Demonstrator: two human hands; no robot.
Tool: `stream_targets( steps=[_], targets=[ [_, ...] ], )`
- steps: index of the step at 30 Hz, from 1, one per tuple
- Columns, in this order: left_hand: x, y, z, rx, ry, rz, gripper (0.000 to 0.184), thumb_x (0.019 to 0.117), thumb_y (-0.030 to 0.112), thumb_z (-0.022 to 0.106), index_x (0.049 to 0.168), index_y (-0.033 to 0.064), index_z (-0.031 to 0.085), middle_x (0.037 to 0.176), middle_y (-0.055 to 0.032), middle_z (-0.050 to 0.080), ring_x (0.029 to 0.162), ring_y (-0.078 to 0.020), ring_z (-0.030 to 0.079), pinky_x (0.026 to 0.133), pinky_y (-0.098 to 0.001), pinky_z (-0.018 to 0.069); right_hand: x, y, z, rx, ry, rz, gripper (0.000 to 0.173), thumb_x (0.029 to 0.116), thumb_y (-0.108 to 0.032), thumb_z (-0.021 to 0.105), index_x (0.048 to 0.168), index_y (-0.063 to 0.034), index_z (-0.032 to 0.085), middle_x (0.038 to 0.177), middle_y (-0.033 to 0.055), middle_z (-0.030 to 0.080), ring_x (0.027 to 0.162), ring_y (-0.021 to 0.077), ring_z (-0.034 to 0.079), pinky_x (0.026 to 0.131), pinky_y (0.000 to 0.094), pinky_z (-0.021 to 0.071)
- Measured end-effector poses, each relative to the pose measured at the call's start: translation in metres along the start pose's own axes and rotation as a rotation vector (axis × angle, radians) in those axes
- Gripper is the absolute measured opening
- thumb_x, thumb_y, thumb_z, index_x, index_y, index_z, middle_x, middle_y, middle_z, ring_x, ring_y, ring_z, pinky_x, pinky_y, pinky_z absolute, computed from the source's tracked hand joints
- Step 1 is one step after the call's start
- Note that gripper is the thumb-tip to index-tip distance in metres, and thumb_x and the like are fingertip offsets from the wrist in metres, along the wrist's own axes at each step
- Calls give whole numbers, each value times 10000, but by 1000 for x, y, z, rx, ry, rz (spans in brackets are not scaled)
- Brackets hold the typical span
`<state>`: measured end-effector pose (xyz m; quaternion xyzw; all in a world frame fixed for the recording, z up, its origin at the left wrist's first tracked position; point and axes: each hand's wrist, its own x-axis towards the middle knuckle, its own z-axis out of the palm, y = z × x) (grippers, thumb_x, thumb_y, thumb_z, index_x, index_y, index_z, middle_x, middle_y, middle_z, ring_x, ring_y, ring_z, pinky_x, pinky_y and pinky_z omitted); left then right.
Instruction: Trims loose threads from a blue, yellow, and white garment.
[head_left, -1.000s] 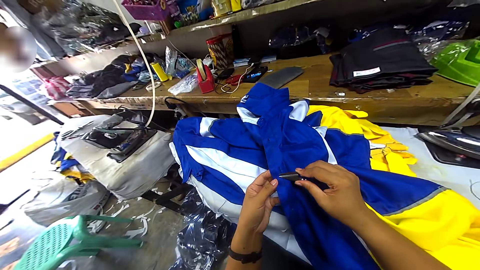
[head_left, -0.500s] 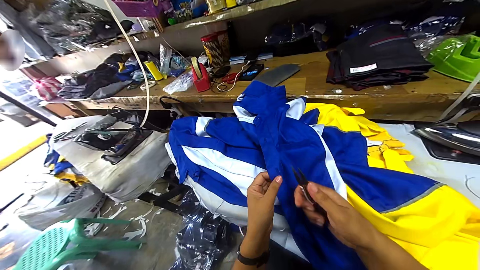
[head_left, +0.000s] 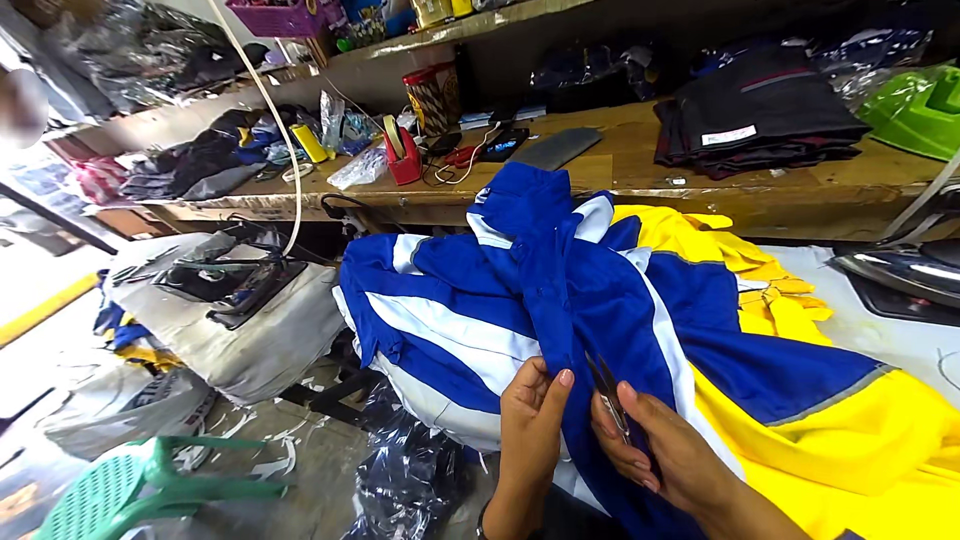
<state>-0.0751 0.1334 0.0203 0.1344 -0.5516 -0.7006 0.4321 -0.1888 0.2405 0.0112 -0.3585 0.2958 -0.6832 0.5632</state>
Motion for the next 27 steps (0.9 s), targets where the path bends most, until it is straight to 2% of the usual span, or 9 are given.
stream_targets(
  steps=[4, 9, 15, 27],
  targets=[
    [-3, -5, -1, -25, 8, -16, 100, 952, -6, 642, 1032, -37, 694, 889, -50, 746, 817, -80, 717, 793, -256, 602, -6, -1, -1, 0, -16, 26, 441, 1064, -529, 449, 847, -166, 574, 618, -105, 454, 445, -35, 438, 410, 120, 390],
    [-2, -9, -1, 47, 28, 66, 103, 951, 44, 668, 953, -24, 746, 964, -61, 718, 879, -78, 686, 824, -233, 583, -10, -6, -1, -8, -17, 74, 450, 1067, -528, 447, 825, -168, 570, 587, -114, 402, 414, -51, 374, 381, 103, 329],
    [-2, -10, -1, 52, 39, 89, 106, 944, 40, 672, 925, -13, 763, 967, -53, 718, 917, -75, 677, 849, -226, 571, -10, -4, -4, -21, -18, 125, 447, 1060, -535, 462, 803, -182, 561, 568, -124, 382, 405, -58, 350, 374, 102, 301],
    [-1, -14, 0, 58, 48, 124, 96, 942, 51, 687, 921, 3, 767, 951, -37, 708, 911, -69, 666, 836, -211, 563, -10, -3, -6, 16, -33, 117, 442, 1068, -510, 461, 807, -172, 572, 570, -120, 391, 408, -57, 367, 378, 100, 315]
  ],
)
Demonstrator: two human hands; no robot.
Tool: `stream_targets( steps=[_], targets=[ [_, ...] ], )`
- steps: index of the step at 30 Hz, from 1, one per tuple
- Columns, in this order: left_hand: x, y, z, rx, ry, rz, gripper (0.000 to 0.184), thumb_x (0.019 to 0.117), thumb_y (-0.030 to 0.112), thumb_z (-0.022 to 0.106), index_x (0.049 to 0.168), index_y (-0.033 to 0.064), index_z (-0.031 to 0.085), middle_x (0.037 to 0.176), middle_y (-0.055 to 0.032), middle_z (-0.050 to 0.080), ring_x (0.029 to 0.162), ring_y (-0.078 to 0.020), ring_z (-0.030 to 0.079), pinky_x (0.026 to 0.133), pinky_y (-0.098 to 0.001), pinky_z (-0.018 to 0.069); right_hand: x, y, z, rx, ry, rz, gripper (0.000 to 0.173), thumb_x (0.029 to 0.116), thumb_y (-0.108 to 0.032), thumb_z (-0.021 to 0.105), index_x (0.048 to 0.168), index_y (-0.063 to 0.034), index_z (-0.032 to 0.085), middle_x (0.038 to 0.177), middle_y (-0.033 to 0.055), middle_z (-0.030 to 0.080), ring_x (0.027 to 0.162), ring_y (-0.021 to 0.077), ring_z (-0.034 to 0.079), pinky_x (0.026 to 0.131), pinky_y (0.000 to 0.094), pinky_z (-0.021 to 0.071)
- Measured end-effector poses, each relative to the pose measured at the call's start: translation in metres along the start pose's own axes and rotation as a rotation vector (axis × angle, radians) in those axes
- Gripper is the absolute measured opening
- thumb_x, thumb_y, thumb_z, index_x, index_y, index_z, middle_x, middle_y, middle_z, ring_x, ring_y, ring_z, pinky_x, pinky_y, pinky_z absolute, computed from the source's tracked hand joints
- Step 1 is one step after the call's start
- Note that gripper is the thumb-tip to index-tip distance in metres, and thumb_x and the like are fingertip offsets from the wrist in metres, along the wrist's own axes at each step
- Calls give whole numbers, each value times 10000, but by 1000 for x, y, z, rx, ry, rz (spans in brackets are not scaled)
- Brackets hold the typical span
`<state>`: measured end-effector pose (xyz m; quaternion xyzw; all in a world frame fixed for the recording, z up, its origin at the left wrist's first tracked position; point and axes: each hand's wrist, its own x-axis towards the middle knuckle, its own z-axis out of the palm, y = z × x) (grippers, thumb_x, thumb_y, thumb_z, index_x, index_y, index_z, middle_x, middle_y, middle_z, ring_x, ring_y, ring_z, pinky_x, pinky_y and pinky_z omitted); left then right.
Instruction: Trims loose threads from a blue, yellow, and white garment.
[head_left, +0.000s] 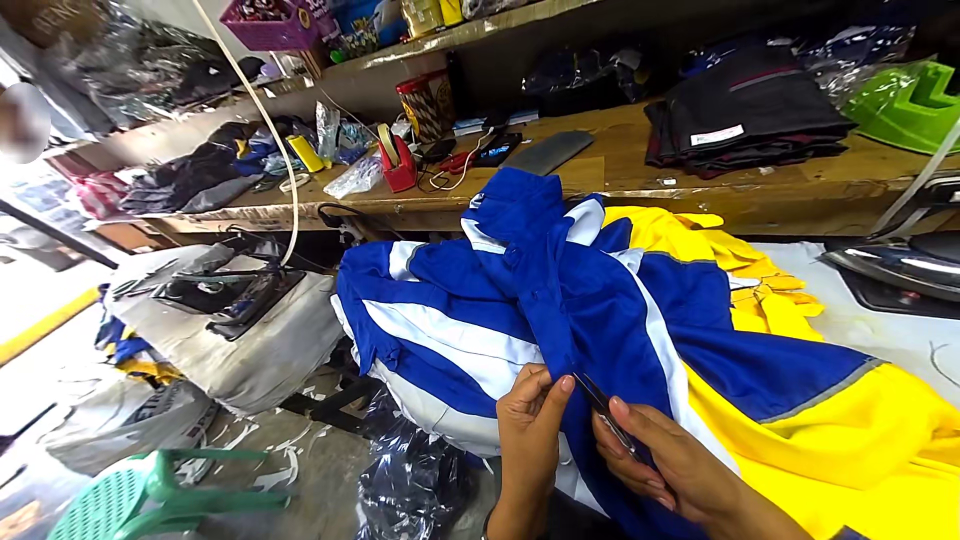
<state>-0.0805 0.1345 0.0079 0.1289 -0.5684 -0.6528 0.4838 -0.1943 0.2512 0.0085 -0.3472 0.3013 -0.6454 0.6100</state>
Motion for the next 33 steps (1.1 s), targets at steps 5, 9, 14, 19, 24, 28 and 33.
stream_targets(
  steps=[5, 9, 14, 19, 24, 28, 33],
  targets=[
    [0, 1, 0, 29, -3, 3, 104, 944, 46, 680, 917, 0, 768, 952, -39, 704, 908, -70, 666, 829, -213, 569, 1, 0, 0, -16, 26, 1, 438, 1062, -517, 470, 799, -182, 573, 561, -126, 383, 404, -57, 358, 374, 102, 307],
    [0, 0, 2, 49, 6, 22, 104, 944, 48, 681, 912, 3, 769, 940, -28, 697, 895, -60, 658, 821, -200, 563, 1, -1, 0, -28, 27, -1, 439, 1065, -514, 464, 798, -183, 572, 561, -127, 380, 406, -57, 356, 377, 104, 306],
    [0, -8, 5, 151, 12, 144, 105, 955, 69, 670, 908, 12, 744, 909, -2, 657, 885, -49, 632, 816, -191, 548, 2, -6, 3, 49, 71, 69, 461, 1056, -508, 477, 761, -173, 591, 541, -119, 384, 387, -51, 356, 359, 108, 303],
    [1, -10, 6, 95, -17, 152, 145, 975, 131, 671, 896, 24, 729, 858, 18, 625, 821, -28, 590, 758, -172, 514, 4, -10, -1, 321, -95, 133, 479, 1041, -547, 494, 789, -153, 597, 559, -103, 409, 391, -33, 387, 370, 120, 344],
    [0, -4, 8, -52, -22, -10, 125, 974, 109, 667, 928, 15, 736, 907, -15, 698, 849, -50, 666, 811, -219, 572, 7, -1, 2, -484, 287, -206, 446, 1046, -441, 541, 673, -197, 538, 539, -130, 398, 437, -64, 344, 409, 120, 266],
    [0, -3, 9, -61, -35, 24, 143, 965, 153, 698, 911, 28, 739, 891, -12, 688, 852, -50, 658, 799, -211, 564, 4, -12, -1, 157, -12, 68, 450, 1029, -523, 543, 752, -174, 600, 549, -120, 401, 387, -50, 369, 357, 111, 320],
    [3, -7, 10, 129, -18, 183, 141, 963, 130, 678, 856, 43, 710, 828, 34, 618, 796, -14, 586, 738, -161, 508, 11, -7, 7, -189, 230, -68, 459, 1061, -395, 508, 647, -204, 558, 504, -127, 401, 374, -59, 356, 343, 114, 286]
  ],
)
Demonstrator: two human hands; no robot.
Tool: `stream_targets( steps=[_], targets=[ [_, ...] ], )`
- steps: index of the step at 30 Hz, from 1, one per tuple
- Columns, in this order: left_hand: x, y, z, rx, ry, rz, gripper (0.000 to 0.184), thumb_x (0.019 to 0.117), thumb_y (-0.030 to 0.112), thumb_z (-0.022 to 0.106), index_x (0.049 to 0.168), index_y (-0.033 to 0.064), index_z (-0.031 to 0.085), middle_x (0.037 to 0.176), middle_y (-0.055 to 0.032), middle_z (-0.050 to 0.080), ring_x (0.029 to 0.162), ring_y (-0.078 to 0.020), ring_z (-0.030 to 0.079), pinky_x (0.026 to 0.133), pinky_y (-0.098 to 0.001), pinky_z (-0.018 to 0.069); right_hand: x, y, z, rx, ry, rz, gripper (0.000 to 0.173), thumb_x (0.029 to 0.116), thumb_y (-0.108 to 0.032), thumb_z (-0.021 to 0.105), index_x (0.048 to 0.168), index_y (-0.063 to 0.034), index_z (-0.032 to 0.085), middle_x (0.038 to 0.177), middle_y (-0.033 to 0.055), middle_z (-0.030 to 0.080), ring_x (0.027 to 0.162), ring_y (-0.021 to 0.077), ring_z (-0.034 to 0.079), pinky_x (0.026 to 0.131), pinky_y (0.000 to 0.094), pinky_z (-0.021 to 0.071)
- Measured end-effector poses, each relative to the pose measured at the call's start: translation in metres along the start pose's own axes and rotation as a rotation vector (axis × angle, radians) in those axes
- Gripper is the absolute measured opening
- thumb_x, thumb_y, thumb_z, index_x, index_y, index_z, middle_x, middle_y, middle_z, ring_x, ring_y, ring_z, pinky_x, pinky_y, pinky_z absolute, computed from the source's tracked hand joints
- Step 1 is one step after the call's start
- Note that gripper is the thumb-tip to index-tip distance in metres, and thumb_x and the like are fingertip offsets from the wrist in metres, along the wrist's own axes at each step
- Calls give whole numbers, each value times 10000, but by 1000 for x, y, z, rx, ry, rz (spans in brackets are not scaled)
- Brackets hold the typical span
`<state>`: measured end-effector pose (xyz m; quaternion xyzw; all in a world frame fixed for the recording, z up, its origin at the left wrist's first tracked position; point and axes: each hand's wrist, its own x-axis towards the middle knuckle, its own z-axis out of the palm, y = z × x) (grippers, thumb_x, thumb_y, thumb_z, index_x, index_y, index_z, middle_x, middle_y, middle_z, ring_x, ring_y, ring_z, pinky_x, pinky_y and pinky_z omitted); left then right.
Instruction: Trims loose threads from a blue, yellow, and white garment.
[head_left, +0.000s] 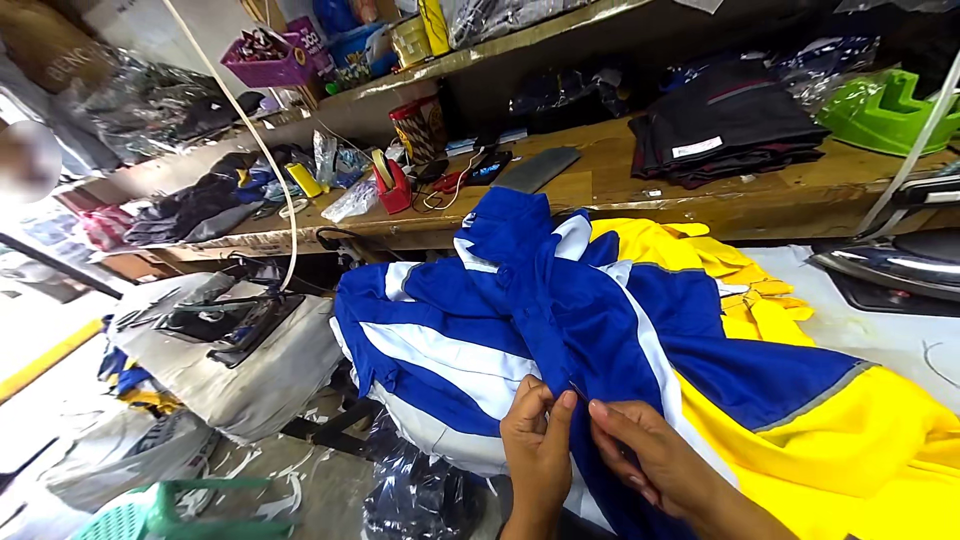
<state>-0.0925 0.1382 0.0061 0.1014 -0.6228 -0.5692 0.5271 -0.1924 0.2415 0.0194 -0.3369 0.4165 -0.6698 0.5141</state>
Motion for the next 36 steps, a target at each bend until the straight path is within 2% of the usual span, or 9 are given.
stream_targets(
  steps=[5, 12, 16, 17, 21, 23, 28, 32, 36],
  targets=[
    [-2, -3, 0, 17, 22, 2, 142, 963, 122, 672, 852, 44, 715, 820, 35, 612, 795, -14, 586, 736, -155, 504, 5, 8, -1, 81, -53, 14, 476, 1073, -403, 488, 646, -200, 544, 507, -125, 384, 379, -52, 359, 348, 117, 284],
    [-4, 5, 2, -209, 88, -212, 133, 967, 119, 672, 910, 17, 736, 868, -21, 683, 821, -65, 656, 788, -226, 567, 5, 13, -6, -2, -122, -108, 428, 1049, -470, 537, 713, -207, 568, 554, -136, 412, 419, -66, 380, 380, 105, 313],
    [-6, 6, 5, -80, 73, -81, 140, 957, 117, 685, 864, 25, 733, 842, 10, 651, 799, -29, 623, 753, -171, 544, 5, 16, -8, -277, 9, -308, 407, 1058, -417, 541, 714, -199, 532, 567, -136, 385, 452, -71, 359, 415, 107, 295],
    [-7, 5, 6, -58, 76, -47, 143, 959, 123, 685, 865, 27, 733, 842, 13, 648, 801, -25, 620, 750, -166, 540, 5, 15, -7, -279, 19, -310, 412, 1058, -414, 540, 705, -201, 525, 562, -136, 381, 448, -71, 356, 411, 107, 292],
    [-8, 0, 7, -33, 87, -3, 137, 958, 128, 688, 859, 39, 725, 838, 25, 630, 799, -20, 604, 742, -159, 524, 5, 7, -3, -58, -49, -97, 442, 1053, -418, 524, 658, -220, 537, 517, -138, 389, 389, -67, 356, 359, 110, 295],
    [-8, -1, 6, -9, 81, 7, 138, 956, 128, 685, 854, 43, 724, 827, 28, 621, 798, -20, 595, 737, -157, 514, 6, 7, -4, -24, -56, -54, 459, 1058, -413, 512, 646, -213, 539, 508, -131, 394, 380, -60, 359, 351, 115, 291],
    [-10, -2, 9, -74, 130, -32, 135, 961, 134, 687, 872, 42, 729, 839, 15, 634, 808, -37, 608, 755, -175, 526, 9, 13, -3, -65, -51, -124, 460, 1074, -385, 498, 645, -221, 510, 540, -143, 381, 421, -69, 340, 391, 104, 275],
    [-10, -1, 9, -112, 144, -83, 123, 964, 115, 674, 903, 29, 737, 869, 2, 648, 823, -48, 616, 779, -190, 535, 8, 15, -9, -187, -82, -210, 424, 1079, -421, 485, 708, -219, 520, 566, -147, 375, 444, -81, 351, 407, 94, 297],
    [-10, 3, 7, -133, 102, -184, 131, 963, 92, 655, 898, 13, 737, 851, -1, 637, 797, -46, 604, 762, -195, 532, 7, 13, -8, -143, -65, -180, 422, 1074, -417, 493, 703, -220, 529, 555, -145, 376, 427, -76, 347, 393, 97, 294]
  ],
)
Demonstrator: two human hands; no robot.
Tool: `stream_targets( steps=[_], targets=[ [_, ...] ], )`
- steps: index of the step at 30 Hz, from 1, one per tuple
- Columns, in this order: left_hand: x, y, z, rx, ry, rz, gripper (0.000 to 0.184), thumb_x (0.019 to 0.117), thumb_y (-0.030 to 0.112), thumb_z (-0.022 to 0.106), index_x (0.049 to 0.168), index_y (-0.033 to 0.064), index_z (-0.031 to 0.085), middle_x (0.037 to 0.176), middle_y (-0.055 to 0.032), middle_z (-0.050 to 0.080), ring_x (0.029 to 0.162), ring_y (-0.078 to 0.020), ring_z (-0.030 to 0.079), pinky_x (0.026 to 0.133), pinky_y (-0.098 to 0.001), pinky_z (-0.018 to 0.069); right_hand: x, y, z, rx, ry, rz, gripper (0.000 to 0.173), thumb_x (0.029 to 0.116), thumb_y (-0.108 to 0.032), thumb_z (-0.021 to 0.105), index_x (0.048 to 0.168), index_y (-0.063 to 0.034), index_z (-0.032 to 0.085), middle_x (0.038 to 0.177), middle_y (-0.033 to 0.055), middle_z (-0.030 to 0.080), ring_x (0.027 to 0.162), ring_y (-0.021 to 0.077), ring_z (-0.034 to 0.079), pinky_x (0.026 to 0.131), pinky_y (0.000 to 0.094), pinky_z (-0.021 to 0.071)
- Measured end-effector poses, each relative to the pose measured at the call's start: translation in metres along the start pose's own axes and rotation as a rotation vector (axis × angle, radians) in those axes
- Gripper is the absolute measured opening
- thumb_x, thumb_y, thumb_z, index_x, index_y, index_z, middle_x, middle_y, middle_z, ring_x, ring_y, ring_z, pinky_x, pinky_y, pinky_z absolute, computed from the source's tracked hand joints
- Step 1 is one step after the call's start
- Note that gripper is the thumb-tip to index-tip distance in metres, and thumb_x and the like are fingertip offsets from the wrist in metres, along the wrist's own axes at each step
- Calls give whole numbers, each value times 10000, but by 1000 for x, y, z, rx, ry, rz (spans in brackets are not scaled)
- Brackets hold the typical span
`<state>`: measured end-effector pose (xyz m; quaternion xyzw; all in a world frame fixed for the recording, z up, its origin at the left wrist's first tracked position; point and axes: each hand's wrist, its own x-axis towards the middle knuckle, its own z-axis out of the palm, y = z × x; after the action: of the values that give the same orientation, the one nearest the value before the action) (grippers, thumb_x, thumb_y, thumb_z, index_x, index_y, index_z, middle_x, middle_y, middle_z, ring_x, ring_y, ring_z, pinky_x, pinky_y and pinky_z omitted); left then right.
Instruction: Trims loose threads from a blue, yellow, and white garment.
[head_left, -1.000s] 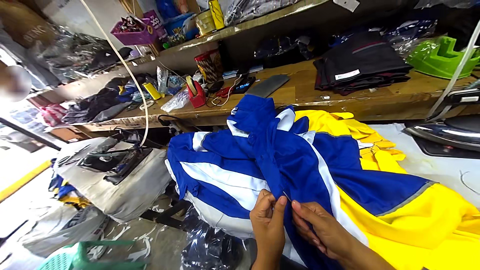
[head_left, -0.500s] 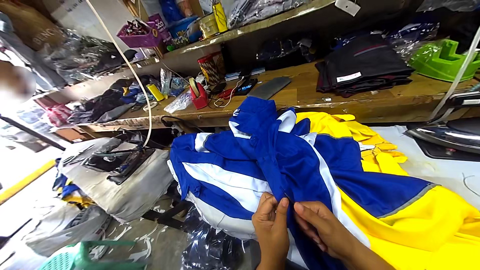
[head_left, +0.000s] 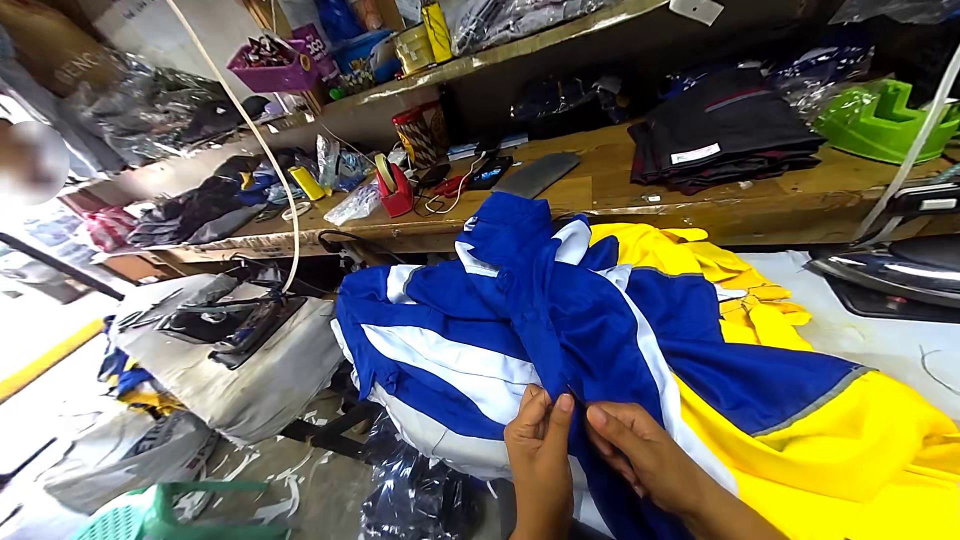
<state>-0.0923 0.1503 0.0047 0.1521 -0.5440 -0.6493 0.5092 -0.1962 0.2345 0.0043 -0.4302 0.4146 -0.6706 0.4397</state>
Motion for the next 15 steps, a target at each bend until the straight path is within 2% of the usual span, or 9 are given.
stream_targets(
  steps=[7, 15],
  targets=[
    [-1, -1, 0, -33, -3, 12, 144, 947, 123, 696, 844, 36, 746, 849, 5, 641, 799, -38, 589, 755, -179, 511, 4, 0, 4, 94, 4, 70, 471, 1077, -400, 476, 646, -214, 510, 527, -130, 380, 398, -60, 340, 367, 112, 278],
    [-4, -1, 3, -104, 30, -24, 142, 955, 128, 686, 864, 36, 746, 853, 0, 654, 817, -51, 610, 781, -205, 529, 4, 3, 4, 119, -26, 55, 482, 1078, -429, 476, 644, -220, 498, 536, -137, 369, 415, -63, 337, 383, 109, 267]
  ],
)
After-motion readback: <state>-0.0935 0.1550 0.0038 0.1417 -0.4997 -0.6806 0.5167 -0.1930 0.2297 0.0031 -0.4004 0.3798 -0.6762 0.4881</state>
